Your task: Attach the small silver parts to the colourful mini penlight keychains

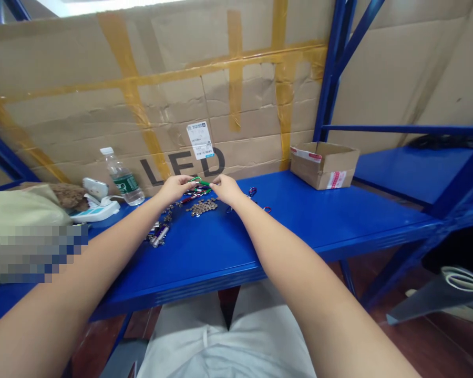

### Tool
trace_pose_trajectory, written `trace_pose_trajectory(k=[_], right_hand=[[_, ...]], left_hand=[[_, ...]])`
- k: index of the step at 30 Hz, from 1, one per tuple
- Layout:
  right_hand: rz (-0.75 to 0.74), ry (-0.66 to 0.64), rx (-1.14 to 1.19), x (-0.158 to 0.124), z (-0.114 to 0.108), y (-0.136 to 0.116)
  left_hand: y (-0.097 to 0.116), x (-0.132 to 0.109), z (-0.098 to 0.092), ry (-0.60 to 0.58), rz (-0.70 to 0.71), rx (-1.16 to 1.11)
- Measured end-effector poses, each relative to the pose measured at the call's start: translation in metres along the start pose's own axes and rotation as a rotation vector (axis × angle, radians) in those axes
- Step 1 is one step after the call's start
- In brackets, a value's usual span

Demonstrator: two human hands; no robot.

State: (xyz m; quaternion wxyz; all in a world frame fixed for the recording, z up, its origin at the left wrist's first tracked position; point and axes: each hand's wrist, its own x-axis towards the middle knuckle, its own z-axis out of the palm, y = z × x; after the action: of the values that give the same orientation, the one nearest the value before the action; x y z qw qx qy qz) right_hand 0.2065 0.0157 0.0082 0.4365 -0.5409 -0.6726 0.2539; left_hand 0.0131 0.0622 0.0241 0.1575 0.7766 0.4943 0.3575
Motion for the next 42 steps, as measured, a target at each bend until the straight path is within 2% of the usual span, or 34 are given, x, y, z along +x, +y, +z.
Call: trace_pose_trajectory(k=[6, 11, 15, 17, 20, 21, 23, 24, 26, 29, 34, 38, 42], right_hand=[[-0.056, -0.063, 0.053, -0.004, -0.004, -0.007], [-0.109, -0.113, 0.030, -0.006, -0.007, -0.011], [-0.119, -0.123, 0.036, -0.006, -0.008, -0.010], [-0.118, -0.131, 0.024, -0.007, -0.010, -0.011], [-0.123, -0.147, -0.019, -0.007, -0.011, -0.011], [-0.131, -0.151, -0.037, -0.007, -0.012, -0.011], [-0.152, -0.158, -0.066, -0.006, -0.012, -0.009], [-0.162, -0.161, -0.074, -0.005, -0.011, -0.008], [-0.173, -0.171, -0.082, -0.004, -0.010, -0.007], [-0.166, -0.194, -0.101, -0.004, -0.010, -0.007], [-0.133, -0.236, -0.128, -0.008, -0.013, -0.009], [-0.149, -0.222, -0.151, -0.009, -0.015, -0.009], [-0.133, -0.227, -0.158, -0.011, -0.016, -0.011]], left_hand=[[-0.017, 0.039, 0.019, 0.014, -0.127, -0.119], [-0.031, 0.051, 0.026, 0.076, -0.198, -0.047], [-0.037, 0.047, 0.012, 0.120, -0.244, 0.142], [-0.037, 0.043, -0.003, 0.124, -0.234, 0.234], [-0.035, 0.036, -0.033, 0.063, -0.181, 0.332], [-0.035, 0.033, -0.044, 0.006, -0.165, 0.373], [-0.036, 0.027, -0.063, -0.284, -0.130, 0.603], [-0.038, 0.024, -0.071, -0.374, -0.127, 0.688], [-0.045, 0.017, -0.082, -0.440, -0.121, 0.810], [-0.059, 0.010, -0.086, -0.400, -0.121, 0.856], [-0.079, 0.012, -0.075, -0.382, -0.134, 0.878], [-0.082, 0.014, -0.068, -0.373, -0.152, 0.947], [-0.079, 0.011, -0.068, -0.369, -0.176, 0.922]])
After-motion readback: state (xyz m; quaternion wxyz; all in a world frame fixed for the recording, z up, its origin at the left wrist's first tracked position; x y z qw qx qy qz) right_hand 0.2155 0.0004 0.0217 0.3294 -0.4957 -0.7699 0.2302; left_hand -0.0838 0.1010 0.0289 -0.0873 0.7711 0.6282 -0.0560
